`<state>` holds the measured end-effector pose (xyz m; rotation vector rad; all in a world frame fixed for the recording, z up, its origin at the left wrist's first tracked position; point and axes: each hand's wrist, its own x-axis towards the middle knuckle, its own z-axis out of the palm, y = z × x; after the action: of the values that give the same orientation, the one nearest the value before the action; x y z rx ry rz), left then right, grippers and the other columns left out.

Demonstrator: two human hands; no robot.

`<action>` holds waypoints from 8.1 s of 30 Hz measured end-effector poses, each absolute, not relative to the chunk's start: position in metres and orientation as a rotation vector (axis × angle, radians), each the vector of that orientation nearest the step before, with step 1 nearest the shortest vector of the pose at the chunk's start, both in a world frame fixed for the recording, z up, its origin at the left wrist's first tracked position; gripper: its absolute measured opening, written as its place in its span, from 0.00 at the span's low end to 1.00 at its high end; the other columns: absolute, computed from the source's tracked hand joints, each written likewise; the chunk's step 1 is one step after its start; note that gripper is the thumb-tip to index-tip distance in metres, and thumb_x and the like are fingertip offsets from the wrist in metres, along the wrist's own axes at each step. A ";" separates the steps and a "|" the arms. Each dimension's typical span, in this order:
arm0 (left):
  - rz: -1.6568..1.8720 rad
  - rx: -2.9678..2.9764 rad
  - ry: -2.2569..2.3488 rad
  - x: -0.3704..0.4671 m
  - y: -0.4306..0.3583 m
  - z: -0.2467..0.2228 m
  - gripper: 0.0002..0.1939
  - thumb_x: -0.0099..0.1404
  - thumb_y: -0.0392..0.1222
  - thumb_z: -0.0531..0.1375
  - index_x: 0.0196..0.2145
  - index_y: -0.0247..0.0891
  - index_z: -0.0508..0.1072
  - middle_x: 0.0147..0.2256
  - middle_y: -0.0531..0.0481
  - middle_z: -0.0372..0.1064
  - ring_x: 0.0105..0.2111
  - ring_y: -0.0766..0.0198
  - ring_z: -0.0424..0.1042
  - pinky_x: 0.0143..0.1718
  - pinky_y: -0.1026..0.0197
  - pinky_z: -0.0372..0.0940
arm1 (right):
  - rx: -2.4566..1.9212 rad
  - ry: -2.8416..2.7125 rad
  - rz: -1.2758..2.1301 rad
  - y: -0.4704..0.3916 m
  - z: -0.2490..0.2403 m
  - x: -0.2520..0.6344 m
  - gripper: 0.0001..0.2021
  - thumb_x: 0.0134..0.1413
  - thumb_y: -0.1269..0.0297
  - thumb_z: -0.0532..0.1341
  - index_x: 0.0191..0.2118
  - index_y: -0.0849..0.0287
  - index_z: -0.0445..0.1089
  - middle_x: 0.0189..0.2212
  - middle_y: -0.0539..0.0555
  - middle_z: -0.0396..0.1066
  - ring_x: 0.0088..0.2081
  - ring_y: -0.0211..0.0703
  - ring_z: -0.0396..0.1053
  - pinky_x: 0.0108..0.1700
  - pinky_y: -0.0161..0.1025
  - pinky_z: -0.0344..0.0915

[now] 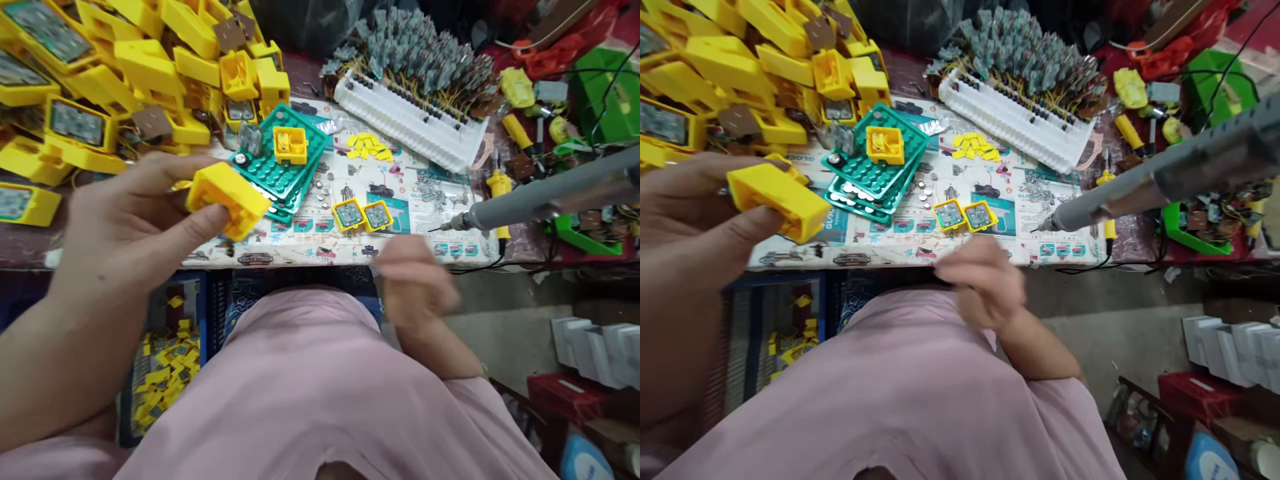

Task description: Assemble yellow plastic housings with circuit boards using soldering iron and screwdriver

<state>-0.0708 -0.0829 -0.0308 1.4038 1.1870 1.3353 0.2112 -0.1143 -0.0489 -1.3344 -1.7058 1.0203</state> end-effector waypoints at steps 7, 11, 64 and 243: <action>1.360 0.998 0.820 -0.022 -0.083 -0.043 0.19 0.52 0.43 0.75 0.36 0.41 0.72 0.32 0.59 0.73 0.31 0.72 0.75 0.30 0.71 0.74 | -0.804 -0.882 2.408 -0.103 -0.084 0.157 0.31 0.55 0.31 0.56 0.47 0.55 0.68 0.40 0.55 0.76 0.33 0.41 0.75 0.31 0.40 0.77; 1.362 1.051 0.999 -0.032 -0.086 -0.079 0.23 0.54 0.49 0.74 0.37 0.42 0.65 0.33 0.58 0.71 0.32 0.69 0.75 0.28 0.66 0.75 | -0.989 -0.864 2.241 -0.107 -0.087 0.180 0.25 0.51 0.43 0.68 0.47 0.54 0.65 0.32 0.47 0.72 0.26 0.34 0.72 0.21 0.31 0.71; 0.693 2.270 1.270 -0.015 -0.094 -0.074 0.22 0.68 0.55 0.55 0.49 0.35 0.75 0.49 0.41 0.74 0.48 0.51 0.72 0.50 0.50 0.66 | -1.035 -2.070 1.181 -0.060 -0.063 0.210 0.30 0.59 0.59 0.65 0.65 0.47 0.59 0.50 0.53 0.76 0.50 0.45 0.76 0.52 0.44 0.74; 0.526 2.583 1.009 -0.047 -0.089 -0.074 0.40 0.64 0.49 0.62 0.69 0.41 0.52 0.62 0.37 0.62 0.59 0.46 0.64 0.57 0.47 0.63 | -1.143 -2.139 1.190 -0.079 -0.040 0.204 0.12 0.53 0.64 0.69 0.43 0.56 0.71 0.38 0.49 0.77 0.30 0.31 0.73 0.30 0.29 0.71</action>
<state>-0.0466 -0.0886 -0.0744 2.5830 1.0091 0.5262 0.2039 -0.0789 -0.0403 -1.1429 -2.1387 1.1899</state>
